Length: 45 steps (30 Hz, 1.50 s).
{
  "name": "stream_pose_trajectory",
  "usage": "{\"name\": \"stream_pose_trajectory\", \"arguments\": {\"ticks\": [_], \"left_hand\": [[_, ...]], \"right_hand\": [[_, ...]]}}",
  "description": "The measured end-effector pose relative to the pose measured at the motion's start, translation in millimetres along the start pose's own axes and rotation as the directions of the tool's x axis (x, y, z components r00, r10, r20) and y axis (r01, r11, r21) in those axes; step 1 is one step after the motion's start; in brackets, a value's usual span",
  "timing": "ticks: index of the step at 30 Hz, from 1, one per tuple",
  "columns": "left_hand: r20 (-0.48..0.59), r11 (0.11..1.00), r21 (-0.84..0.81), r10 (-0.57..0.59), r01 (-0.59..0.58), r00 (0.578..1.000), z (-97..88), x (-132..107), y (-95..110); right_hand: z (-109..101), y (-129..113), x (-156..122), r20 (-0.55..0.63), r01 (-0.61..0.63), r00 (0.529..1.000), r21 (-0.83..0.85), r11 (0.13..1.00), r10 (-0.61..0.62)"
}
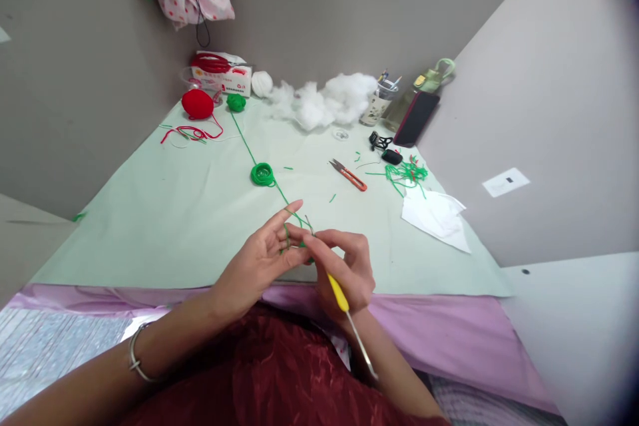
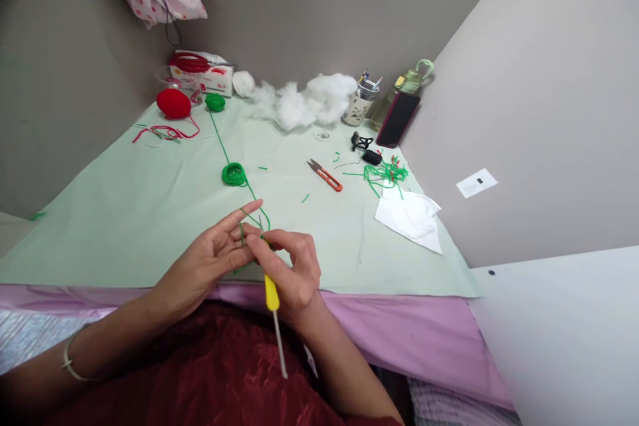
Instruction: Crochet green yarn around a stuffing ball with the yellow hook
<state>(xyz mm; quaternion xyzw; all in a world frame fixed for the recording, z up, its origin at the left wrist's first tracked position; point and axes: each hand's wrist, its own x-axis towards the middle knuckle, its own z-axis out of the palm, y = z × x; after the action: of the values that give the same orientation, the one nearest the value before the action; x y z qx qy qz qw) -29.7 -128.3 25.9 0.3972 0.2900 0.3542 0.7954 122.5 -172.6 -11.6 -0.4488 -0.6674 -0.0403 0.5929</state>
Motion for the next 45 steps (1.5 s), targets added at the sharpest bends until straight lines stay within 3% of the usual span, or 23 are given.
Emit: {"name": "stream_pose_trajectory", "arguments": {"ticks": [5, 10, 13, 18, 22, 25, 29, 33, 36, 39, 42, 45], "left_hand": [[0.021, 0.991, -0.121, -0.048, 0.050, 0.999, 2.8, -3, 3], [0.042, 0.991, -0.117, -0.061, 0.066, 0.997, -2.5, -1, 6], [0.037, 0.992, -0.111, -0.055, 0.059, 0.998, -6.7, 0, 8], [0.067, 0.993, -0.084, -0.076, 0.082, 0.995, -10.2, 0, 11], [0.066, 0.999, 0.046, 0.000, -0.003, 0.998, -8.7, -1, 7], [0.056, 0.971, 0.192, 0.137, -0.145, 0.989, -7.5, -1, 3], [0.089, 0.836, 0.422, 0.346, -0.350, 0.934, -10.1, 1, 2], [0.227, 0.598, 0.672, 0.395, -0.437, 0.890, -18.6, 5, 7], [0.352, 0.399, 0.764, 0.402, -0.508, 0.845, -27.1, 7, 7], [0.425, 0.295, 0.780, 0.397, -0.551, 0.814, -32.8, 9, 3], [0.392, 0.354, 0.776, 0.380, -0.523, 0.838, -32.9, 10, 1], [0.275, 0.553, 0.730, 0.299, -0.401, 0.914, -30.2, 10, 6]], "right_hand": [[-2, -6, 10, -0.003, -0.222, 0.973, 0.239, 0.945, 0.229], [-9, -4, 18, 0.031, -0.304, 0.949, 0.363, 0.881, 0.315], [-11, 0, 20, 0.033, -0.374, 0.908, 0.511, 0.774, 0.417], [-13, 3, 28, 0.138, -0.512, 0.810, 0.640, 0.573, 0.570], [-8, 0, 29, 0.282, -0.569, 0.785, 0.679, 0.463, 0.551], [-4, -5, 28, 0.304, -0.591, 0.765, 0.681, 0.432, 0.567], [-5, -7, 28, 0.394, -0.659, 0.706, 0.670, 0.342, 0.589], [-7, -1, 31, 0.519, -0.759, 0.603, 0.608, 0.235, 0.606], [-9, 4, 34, 0.602, -0.829, 0.539, 0.504, 0.244, 0.589], [-11, 6, 37, 0.636, -0.850, 0.525, 0.422, 0.315, 0.566], [-13, 4, 39, 0.647, -0.844, 0.535, 0.390, 0.367, 0.544], [-15, 3, 41, 0.647, -0.837, 0.546, 0.399, 0.374, 0.533]]}}
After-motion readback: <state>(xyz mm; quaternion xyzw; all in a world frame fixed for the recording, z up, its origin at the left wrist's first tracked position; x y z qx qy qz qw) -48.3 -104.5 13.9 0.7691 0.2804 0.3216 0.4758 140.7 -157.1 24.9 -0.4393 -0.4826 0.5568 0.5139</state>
